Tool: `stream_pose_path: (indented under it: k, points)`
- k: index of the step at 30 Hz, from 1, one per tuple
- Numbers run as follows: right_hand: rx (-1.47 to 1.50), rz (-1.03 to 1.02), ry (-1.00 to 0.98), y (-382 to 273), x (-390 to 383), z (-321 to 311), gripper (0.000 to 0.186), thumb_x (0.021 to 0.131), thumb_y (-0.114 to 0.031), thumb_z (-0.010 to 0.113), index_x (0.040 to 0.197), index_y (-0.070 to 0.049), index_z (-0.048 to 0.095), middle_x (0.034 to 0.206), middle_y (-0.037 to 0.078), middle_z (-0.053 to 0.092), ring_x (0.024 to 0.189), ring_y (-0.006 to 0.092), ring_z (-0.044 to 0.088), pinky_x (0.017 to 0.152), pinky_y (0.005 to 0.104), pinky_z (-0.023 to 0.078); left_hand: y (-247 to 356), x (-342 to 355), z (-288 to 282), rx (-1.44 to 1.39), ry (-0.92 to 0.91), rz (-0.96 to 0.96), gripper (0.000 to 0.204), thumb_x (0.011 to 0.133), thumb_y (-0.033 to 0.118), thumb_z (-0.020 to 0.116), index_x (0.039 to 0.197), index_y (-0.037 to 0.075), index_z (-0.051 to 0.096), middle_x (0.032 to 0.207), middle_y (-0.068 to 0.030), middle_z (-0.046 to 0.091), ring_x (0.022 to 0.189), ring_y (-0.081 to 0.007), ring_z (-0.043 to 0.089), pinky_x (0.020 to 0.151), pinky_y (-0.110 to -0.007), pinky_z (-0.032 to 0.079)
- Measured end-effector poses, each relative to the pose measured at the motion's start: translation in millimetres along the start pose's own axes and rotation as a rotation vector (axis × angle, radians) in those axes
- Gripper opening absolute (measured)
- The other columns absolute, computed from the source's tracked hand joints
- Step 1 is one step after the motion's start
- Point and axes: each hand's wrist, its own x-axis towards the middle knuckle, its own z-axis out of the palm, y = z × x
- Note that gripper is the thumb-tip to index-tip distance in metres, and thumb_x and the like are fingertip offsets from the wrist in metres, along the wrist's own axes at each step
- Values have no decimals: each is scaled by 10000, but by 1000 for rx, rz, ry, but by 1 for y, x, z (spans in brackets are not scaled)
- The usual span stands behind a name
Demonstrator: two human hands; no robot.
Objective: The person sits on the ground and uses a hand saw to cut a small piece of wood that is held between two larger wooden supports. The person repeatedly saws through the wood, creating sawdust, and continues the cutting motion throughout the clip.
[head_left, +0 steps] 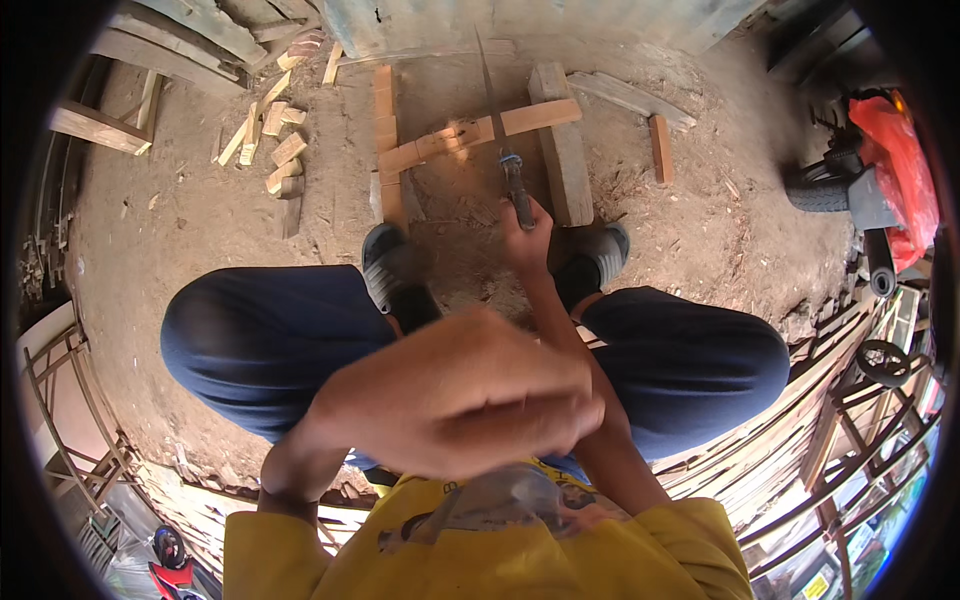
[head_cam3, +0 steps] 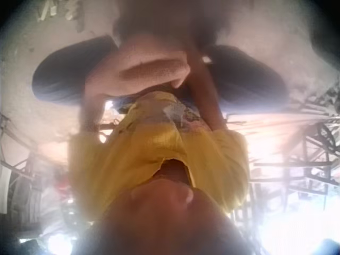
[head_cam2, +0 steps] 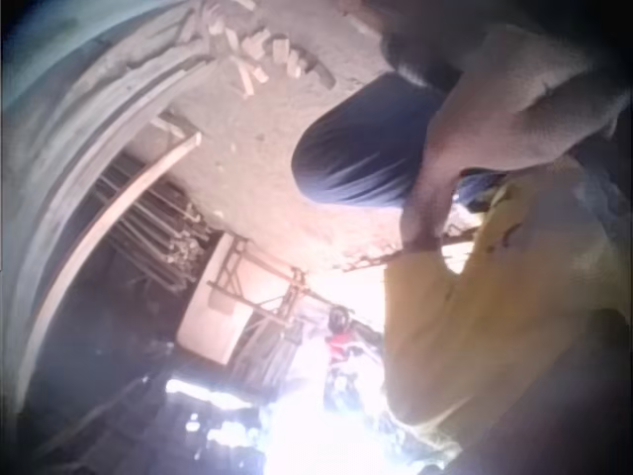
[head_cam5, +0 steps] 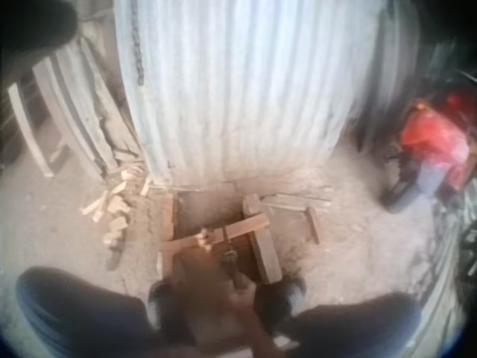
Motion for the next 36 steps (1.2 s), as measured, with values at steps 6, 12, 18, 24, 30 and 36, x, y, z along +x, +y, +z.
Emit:
stream_pose_path:
  k: [6, 12, 18, 24, 30, 36]
  points:
    - [-51, -52, -1, -17, 10, 2, 154, 852, -102, 592, 760, 14, 549, 637, -21, 473, 626, 58, 427, 541, 273, 385, -122, 87, -62, 689, 470, -371, 209, 853, 166, 564, 968, 34, 678, 946, -182, 686, 930, -338, 657, 779, -417, 530]
    - [-130, -61, 4, -8, 7, 0, 167, 879, -129, 604, 769, -17, 549, 650, -71, 419, 610, 29, 364, 525, 243, 316, -272, 101, -83, 937, 360, -746, 524, 794, 125, 677, 1263, -1, 480, 1186, -203, 598, 1107, -353, 584, 953, -444, 471]
    - [-158, -33, -40, -14, 5, -8, 172, 877, -138, 605, 777, -11, 548, 649, -60, 421, 629, 27, 367, 530, 240, 323, -338, 104, -81, 1151, 454, -570, 699, 746, 222, 777, 1324, 50, 423, 1287, -164, 512, 1236, -336, 468, 1037, -479, 379]
    - [-222, 92, -52, -22, 3, -8, 176, 835, -142, 628, 803, 26, 588, 615, 31, 522, 610, 64, 472, 560, 278, 418, -371, 130, -92, 1141, 449, -480, 640, 759, 281, 759, 1273, 52, 454, 1225, -156, 557, 1143, -298, 556, 992, -512, 396]
    - [-287, 121, -84, -35, 9, -1, 174, 847, -143, 617, 773, 12, 587, 605, 14, 524, 604, 59, 482, 544, 281, 416, -385, 141, -104, 1027, 390, -561, 467, 770, 300, 716, 1120, 42, 545, 992, -142, 675, 919, -343, 665, 805, -495, 506]
    - [-196, 236, -70, -65, 17, 8, 146, 867, -128, 593, 823, 11, 603, 655, 3, 542, 605, 55, 482, 536, 269, 412, -382, 139, -119, 913, 357, -460, 351, 753, 268, 681, 975, 8, 598, 881, -196, 682, 849, -378, 667, 759, -474, 531]
